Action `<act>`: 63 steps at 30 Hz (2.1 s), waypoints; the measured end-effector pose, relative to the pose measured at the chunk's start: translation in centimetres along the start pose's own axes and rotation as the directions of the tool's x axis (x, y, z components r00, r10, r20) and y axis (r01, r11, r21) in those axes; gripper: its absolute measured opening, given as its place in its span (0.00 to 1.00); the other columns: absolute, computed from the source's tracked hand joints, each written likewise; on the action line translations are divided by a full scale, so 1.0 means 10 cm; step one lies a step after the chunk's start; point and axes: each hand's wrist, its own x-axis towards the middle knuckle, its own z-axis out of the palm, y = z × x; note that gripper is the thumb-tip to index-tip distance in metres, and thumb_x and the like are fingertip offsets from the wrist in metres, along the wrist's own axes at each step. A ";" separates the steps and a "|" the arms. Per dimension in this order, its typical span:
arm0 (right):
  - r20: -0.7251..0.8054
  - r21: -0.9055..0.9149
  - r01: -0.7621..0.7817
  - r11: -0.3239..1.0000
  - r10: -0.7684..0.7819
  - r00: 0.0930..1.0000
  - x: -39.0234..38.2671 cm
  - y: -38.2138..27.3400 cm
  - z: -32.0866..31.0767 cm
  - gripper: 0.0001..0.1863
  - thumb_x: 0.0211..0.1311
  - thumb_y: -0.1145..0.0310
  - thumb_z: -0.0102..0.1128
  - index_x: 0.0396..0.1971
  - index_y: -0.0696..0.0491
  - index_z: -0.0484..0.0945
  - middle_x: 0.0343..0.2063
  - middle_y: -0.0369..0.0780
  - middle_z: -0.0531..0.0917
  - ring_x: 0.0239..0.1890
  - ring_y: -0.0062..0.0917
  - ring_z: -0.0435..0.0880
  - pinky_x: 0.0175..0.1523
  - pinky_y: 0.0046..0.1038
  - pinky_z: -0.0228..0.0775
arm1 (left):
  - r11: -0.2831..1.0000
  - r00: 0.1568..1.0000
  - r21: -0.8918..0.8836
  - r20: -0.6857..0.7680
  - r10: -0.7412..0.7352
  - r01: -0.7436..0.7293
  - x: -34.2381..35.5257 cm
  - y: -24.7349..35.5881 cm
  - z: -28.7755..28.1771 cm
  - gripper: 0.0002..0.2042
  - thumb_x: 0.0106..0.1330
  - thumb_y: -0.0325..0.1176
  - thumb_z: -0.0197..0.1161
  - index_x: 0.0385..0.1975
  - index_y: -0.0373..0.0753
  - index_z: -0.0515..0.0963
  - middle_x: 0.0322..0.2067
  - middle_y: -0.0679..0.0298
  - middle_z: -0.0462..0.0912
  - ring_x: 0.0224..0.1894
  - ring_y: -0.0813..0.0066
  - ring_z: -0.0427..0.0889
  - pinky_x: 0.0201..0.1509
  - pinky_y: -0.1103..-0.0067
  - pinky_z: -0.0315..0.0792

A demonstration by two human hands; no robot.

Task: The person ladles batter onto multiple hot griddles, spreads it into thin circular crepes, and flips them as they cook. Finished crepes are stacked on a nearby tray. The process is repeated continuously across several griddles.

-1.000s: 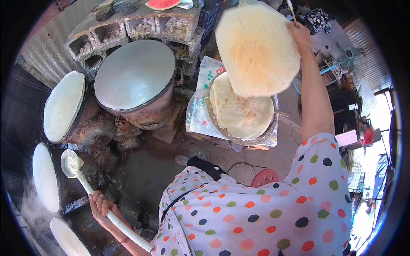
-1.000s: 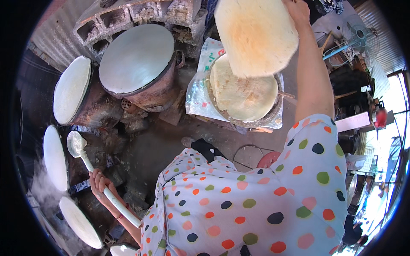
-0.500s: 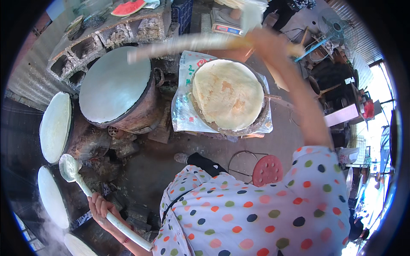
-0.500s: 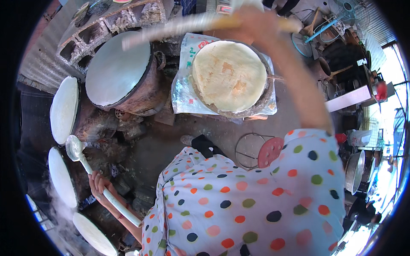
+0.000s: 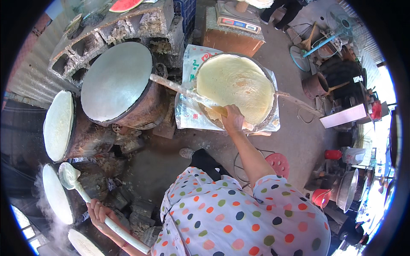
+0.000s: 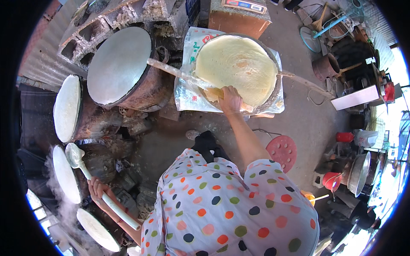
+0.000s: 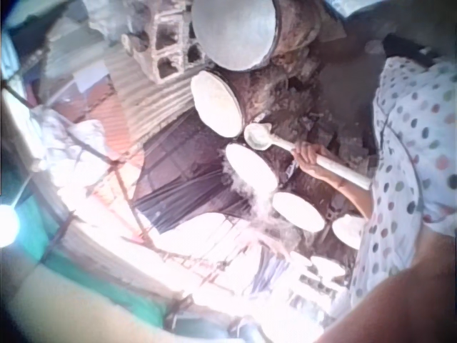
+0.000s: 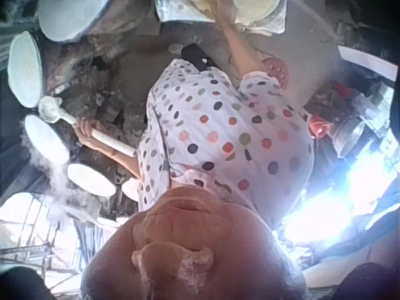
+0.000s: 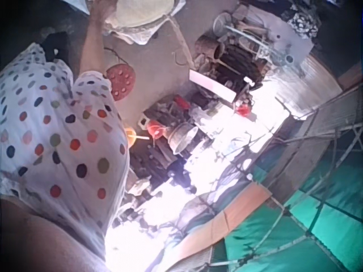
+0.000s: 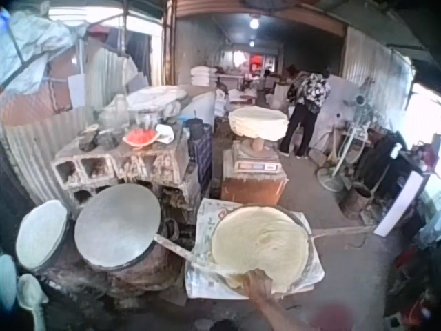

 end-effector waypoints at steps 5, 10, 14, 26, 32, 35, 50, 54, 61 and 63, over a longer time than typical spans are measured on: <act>0.130 -0.017 -0.103 0.995 0.104 0.986 -0.06 0.07 0.09 0.12 0.53 0.65 0.61 0.38 0.49 0.79 0.35 0.41 0.81 0.38 0.38 0.80 0.40 0.37 0.72 | 0.999 1.000 -0.032 0.027 -0.013 0.014 0.04 -0.08 -0.04 0.10 0.77 0.34 0.35 0.30 0.43 0.56 0.27 0.70 0.54 0.22 0.85 0.56 0.23 0.87 0.54; 0.261 0.240 -0.418 0.876 0.357 0.897 0.00 0.16 -0.16 0.15 0.66 0.62 0.48 0.48 0.47 0.78 0.31 0.42 0.80 0.32 0.31 0.78 0.41 0.33 0.69 | 0.993 0.989 0.090 -0.121 0.089 -0.079 0.02 -0.12 -0.04 0.12 0.76 0.34 0.38 0.27 0.41 0.59 0.22 0.71 0.57 0.17 0.86 0.57 0.19 0.88 0.57; 0.388 0.456 -0.479 0.750 0.316 0.866 0.49 -0.32 -0.20 0.20 0.72 0.61 0.39 0.57 0.53 0.71 0.26 0.34 0.71 0.25 0.20 0.69 0.32 0.24 0.64 | 0.918 0.977 -0.383 -0.211 0.024 -0.105 0.12 -0.22 0.09 0.12 0.74 0.33 0.44 0.25 0.38 0.62 0.17 0.71 0.60 0.15 0.83 0.58 0.16 0.84 0.59; 0.497 0.840 -0.127 0.527 -0.843 -0.204 -0.42 -4.17 0.69 0.12 0.72 0.67 0.39 0.45 0.55 0.72 0.14 0.34 0.73 0.14 0.17 0.70 0.22 0.24 0.63 | 0.463 0.280 0.196 -0.577 0.767 -0.864 -0.71 -0.68 -0.08 0.06 0.71 0.28 0.50 0.40 0.36 0.61 0.28 0.65 0.65 0.18 0.89 0.60 0.12 0.92 0.61; -0.137 0.967 -0.244 0.066 -0.676 -0.724 -1.78 -4.45 0.22 0.19 0.68 0.70 0.45 0.59 0.48 0.67 0.21 0.47 0.79 0.21 0.34 0.80 0.31 0.34 0.72 | -0.073 -0.425 0.566 -0.522 0.739 -0.821 -1.64 -1.52 -0.40 0.09 0.70 0.28 0.49 0.48 0.39 0.63 0.30 0.64 0.70 0.20 0.86 0.65 0.13 0.92 0.61; -0.423 0.891 -0.319 -0.323 -0.337 -0.841 -2.38 -4.28 0.01 0.18 0.66 0.70 0.48 0.56 0.46 0.72 0.27 0.50 0.81 0.27 0.40 0.82 0.32 0.34 0.73 | -0.137 -0.711 0.756 -0.516 0.478 -0.640 -1.97 -2.23 -0.87 0.07 0.70 0.27 0.50 0.45 0.37 0.65 0.27 0.64 0.70 0.19 0.86 0.65 0.14 0.91 0.61; -0.010 0.696 -0.303 -0.651 0.413 -0.911 -5.10 -3.14 -1.22 0.15 0.62 0.68 0.48 0.45 0.44 0.80 0.38 0.48 0.83 0.45 0.44 0.80 0.49 0.40 0.72 | 0.199 -0.624 0.612 -0.782 0.001 -0.766 -4.09 -3.08 -1.92 0.26 0.68 0.28 0.50 0.67 0.43 0.55 0.23 0.62 0.69 0.16 0.80 0.67 0.13 0.83 0.62; 0.117 0.761 -0.268 -0.590 0.532 -0.839 -5.23 -3.07 -1.21 0.14 0.63 0.68 0.48 0.45 0.46 0.80 0.38 0.48 0.82 0.45 0.45 0.79 0.49 0.40 0.72 | 0.293 -0.646 0.613 -0.763 -0.024 -0.734 -4.20 -3.05 -1.99 0.25 0.68 0.27 0.49 0.65 0.42 0.57 0.19 0.65 0.68 0.14 0.81 0.67 0.13 0.82 0.63; 0.348 0.793 -0.100 -0.601 0.582 -0.735 -5.30 -3.13 -1.28 0.15 0.66 0.65 0.47 0.49 0.44 0.78 0.25 0.44 0.80 0.27 0.34 0.79 0.30 0.34 0.72 | -0.333 -0.403 0.368 -0.914 0.040 -0.868 -3.63 -2.81 -2.56 0.03 0.70 0.28 0.48 0.40 0.38 0.64 0.23 0.63 0.66 0.15 0.82 0.63 0.14 0.86 0.62; 0.373 0.865 0.025 -0.502 0.609 -0.700 -5.22 -3.39 -1.39 0.15 0.66 0.67 0.46 0.49 0.45 0.78 0.15 0.37 0.73 0.11 0.20 0.70 0.14 0.24 0.62 | -0.596 -0.368 0.196 -0.912 0.181 -0.779 -3.59 -2.74 -2.28 0.04 0.71 0.29 0.49 0.40 0.38 0.64 0.26 0.62 0.66 0.16 0.85 0.61 0.14 0.90 0.62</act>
